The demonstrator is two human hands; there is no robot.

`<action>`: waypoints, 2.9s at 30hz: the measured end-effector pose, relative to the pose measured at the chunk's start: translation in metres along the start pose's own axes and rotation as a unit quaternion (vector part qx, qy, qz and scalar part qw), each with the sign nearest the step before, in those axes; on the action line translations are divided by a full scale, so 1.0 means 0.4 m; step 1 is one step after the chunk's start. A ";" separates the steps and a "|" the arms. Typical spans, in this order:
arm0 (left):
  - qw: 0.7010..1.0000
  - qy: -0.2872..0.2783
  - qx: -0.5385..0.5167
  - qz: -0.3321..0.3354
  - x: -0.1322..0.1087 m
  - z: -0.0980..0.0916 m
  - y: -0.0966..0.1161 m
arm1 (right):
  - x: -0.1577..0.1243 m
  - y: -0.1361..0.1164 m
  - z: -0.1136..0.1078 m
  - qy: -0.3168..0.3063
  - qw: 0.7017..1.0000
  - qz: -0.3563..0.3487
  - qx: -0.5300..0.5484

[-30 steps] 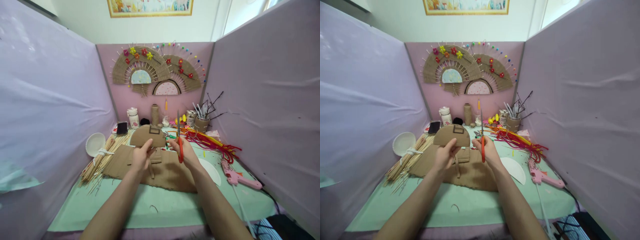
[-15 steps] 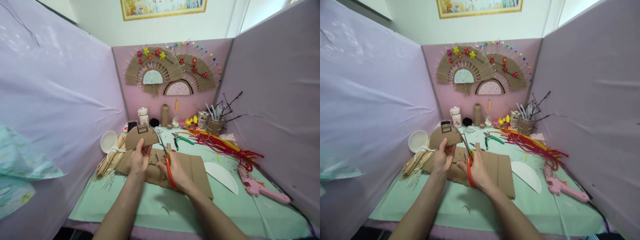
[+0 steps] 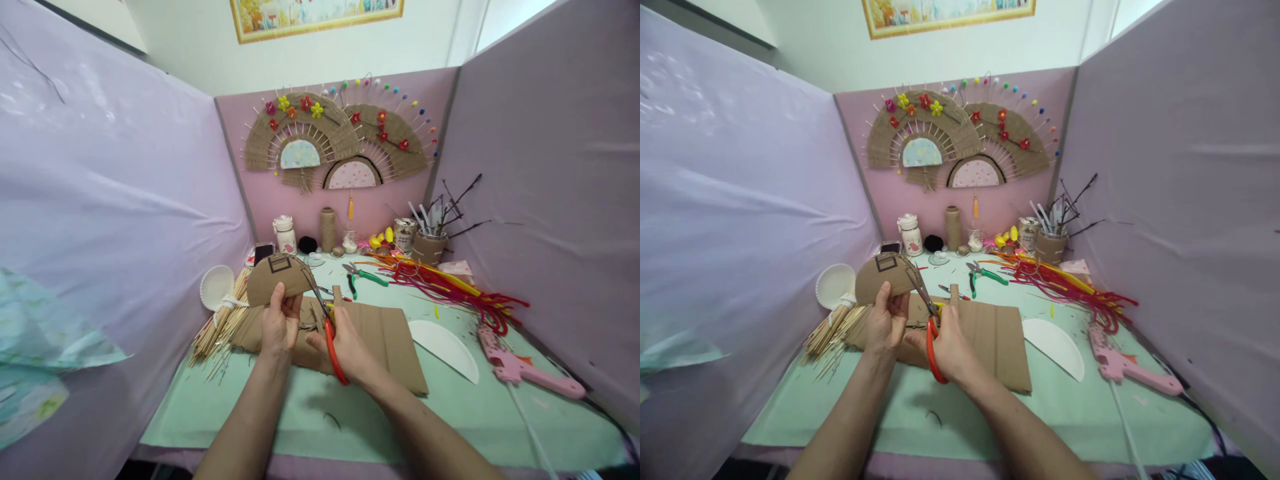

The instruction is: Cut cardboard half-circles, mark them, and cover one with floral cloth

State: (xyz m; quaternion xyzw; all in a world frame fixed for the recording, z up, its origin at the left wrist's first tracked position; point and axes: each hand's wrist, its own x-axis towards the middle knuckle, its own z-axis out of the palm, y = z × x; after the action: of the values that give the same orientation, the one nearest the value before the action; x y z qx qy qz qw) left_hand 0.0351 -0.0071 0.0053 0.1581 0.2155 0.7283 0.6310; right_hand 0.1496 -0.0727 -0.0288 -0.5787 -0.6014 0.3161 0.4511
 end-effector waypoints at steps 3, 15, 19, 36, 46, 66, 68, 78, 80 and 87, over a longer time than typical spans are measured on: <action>1.000 0.000 0.005 0.001 -0.002 -0.002 -0.002 | -0.002 -0.004 -0.001 0.004 1.000 -0.003 0.004; 1.000 -0.005 0.014 0.004 -0.007 -0.010 -0.013 | -0.003 0.012 0.008 0.026 0.999 -0.020 -0.017; 1.000 -0.001 0.007 0.003 -0.011 -0.008 -0.015 | -0.007 0.001 0.001 0.003 1.000 -0.010 -0.003; 1.000 -0.013 0.024 0.010 -0.017 -0.009 -0.023 | -0.005 0.014 0.003 0.029 0.997 -0.007 -0.070; 1.000 -0.013 0.025 0.011 -0.021 -0.007 -0.026 | -0.009 -0.006 -0.013 0.042 0.988 -0.017 -0.148; 0.998 -0.014 0.056 -0.003 -0.030 -0.011 -0.027 | -0.003 0.016 -0.031 0.021 0.996 -0.031 -0.086; 0.998 -0.013 0.058 -0.005 -0.032 -0.014 -0.029 | -0.002 0.017 -0.037 0.020 0.995 -0.034 -0.091; 0.998 -0.005 0.056 -0.016 -0.036 -0.010 -0.030 | -0.005 -0.003 -0.070 0.026 0.990 0.010 -0.139; 0.998 -0.009 0.057 -0.017 -0.034 -0.011 -0.027 | -0.008 -0.007 -0.078 0.025 0.990 0.012 -0.141; 0.993 -0.058 0.093 -0.043 -0.010 -0.033 -0.005 | -0.014 -0.018 -0.089 -0.020 0.992 -0.009 -0.121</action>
State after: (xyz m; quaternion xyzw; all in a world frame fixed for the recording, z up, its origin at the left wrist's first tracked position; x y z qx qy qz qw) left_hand 0.0308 -0.0124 -0.0068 0.2492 0.2520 0.6668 0.6555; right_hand 0.1786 -0.0841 -0.0093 -0.6170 -0.6493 0.2483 0.3690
